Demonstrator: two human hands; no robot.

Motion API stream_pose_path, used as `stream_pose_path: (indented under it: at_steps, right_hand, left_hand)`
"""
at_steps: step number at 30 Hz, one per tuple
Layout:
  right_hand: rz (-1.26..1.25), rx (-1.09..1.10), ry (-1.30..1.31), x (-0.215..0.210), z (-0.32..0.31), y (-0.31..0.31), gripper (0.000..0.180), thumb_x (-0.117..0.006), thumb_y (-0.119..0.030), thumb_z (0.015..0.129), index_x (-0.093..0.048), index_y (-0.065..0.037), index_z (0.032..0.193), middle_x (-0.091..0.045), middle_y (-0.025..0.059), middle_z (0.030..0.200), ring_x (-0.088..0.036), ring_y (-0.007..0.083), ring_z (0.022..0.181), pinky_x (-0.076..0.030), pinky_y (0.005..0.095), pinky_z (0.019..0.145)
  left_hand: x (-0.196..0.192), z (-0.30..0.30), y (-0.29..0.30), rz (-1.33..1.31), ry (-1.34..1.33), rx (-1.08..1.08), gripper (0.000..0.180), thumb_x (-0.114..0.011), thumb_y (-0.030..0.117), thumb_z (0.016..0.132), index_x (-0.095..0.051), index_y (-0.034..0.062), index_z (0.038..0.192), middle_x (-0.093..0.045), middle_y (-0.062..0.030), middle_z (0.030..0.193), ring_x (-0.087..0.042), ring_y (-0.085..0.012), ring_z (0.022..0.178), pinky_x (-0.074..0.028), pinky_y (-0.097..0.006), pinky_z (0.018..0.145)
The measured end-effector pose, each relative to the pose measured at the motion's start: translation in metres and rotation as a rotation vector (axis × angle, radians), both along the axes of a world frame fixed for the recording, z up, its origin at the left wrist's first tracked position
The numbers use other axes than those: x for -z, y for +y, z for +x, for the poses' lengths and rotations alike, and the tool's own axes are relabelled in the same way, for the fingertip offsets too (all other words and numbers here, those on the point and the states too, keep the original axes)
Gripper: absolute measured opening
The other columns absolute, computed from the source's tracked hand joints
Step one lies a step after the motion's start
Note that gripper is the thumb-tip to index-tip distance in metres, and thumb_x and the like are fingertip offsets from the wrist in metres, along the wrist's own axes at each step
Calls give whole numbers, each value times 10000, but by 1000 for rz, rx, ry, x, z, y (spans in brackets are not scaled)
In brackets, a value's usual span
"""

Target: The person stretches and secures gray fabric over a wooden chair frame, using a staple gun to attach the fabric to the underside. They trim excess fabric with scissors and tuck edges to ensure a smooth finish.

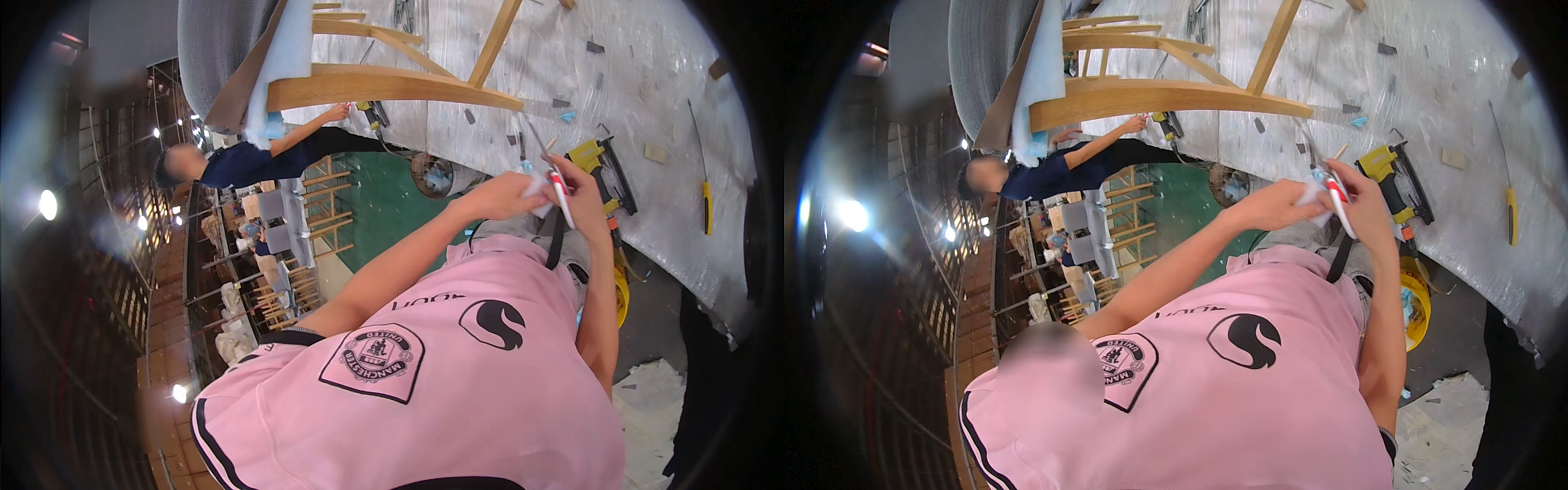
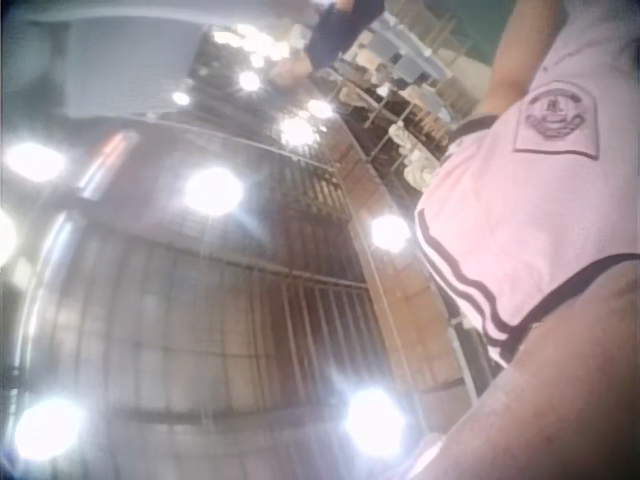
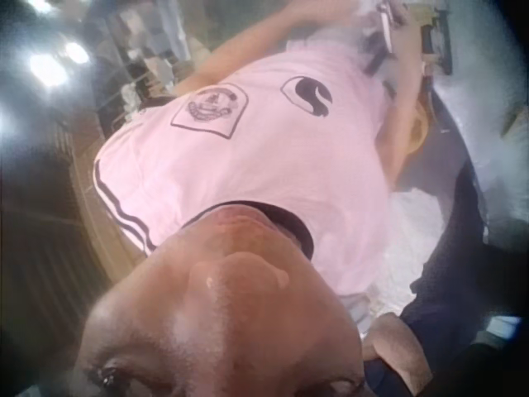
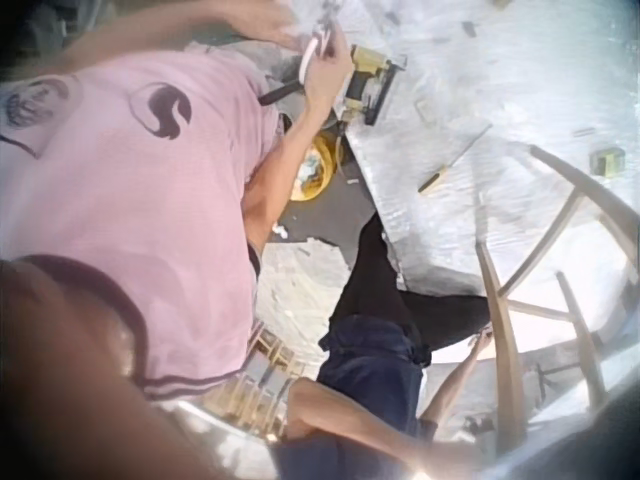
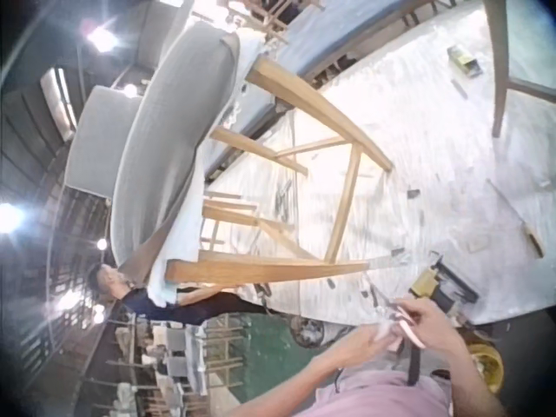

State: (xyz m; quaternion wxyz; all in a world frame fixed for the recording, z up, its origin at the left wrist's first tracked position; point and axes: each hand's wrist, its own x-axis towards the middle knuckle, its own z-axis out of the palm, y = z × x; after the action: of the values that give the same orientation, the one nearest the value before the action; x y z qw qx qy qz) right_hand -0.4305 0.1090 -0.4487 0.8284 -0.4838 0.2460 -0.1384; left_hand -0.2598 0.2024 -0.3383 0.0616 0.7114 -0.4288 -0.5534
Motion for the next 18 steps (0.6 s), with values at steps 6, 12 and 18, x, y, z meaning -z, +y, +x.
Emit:
stream_pose_path:
  at_steps: [6,12,18]
  right_hand:
    - [-189,358,310,14,-75,-2,488,-752,-73,890,-628,-9,1357,-727,123,1207,-667,178,1115,-513,319,969]
    - [-548,953,980,34,-188,69,420,-709,-137,870,-670,-65,1282,-718,197,1178,-680,386,1109,-523,387,959]
    - [-101,758,1785,37,-239,218,414,-577,-419,1003,-646,-241,1370,-721,148,1206,-697,376,1080,-549,466,918]
  left_hand:
    - [3,-9,-30,19,65,119,947,-757,579,856,-411,50,1561,-556,-207,1459,-550,-329,1317,-441,-433,1110]
    - [18,56,-35,-176,219,-25,555,-658,260,1020,-496,50,1507,-622,-120,1405,-626,-214,1204,-486,-361,1048]
    - [3,108,-1,-249,324,-42,438,-632,223,1039,-580,13,1420,-672,-91,1322,-643,-157,1153,-484,-314,1025]
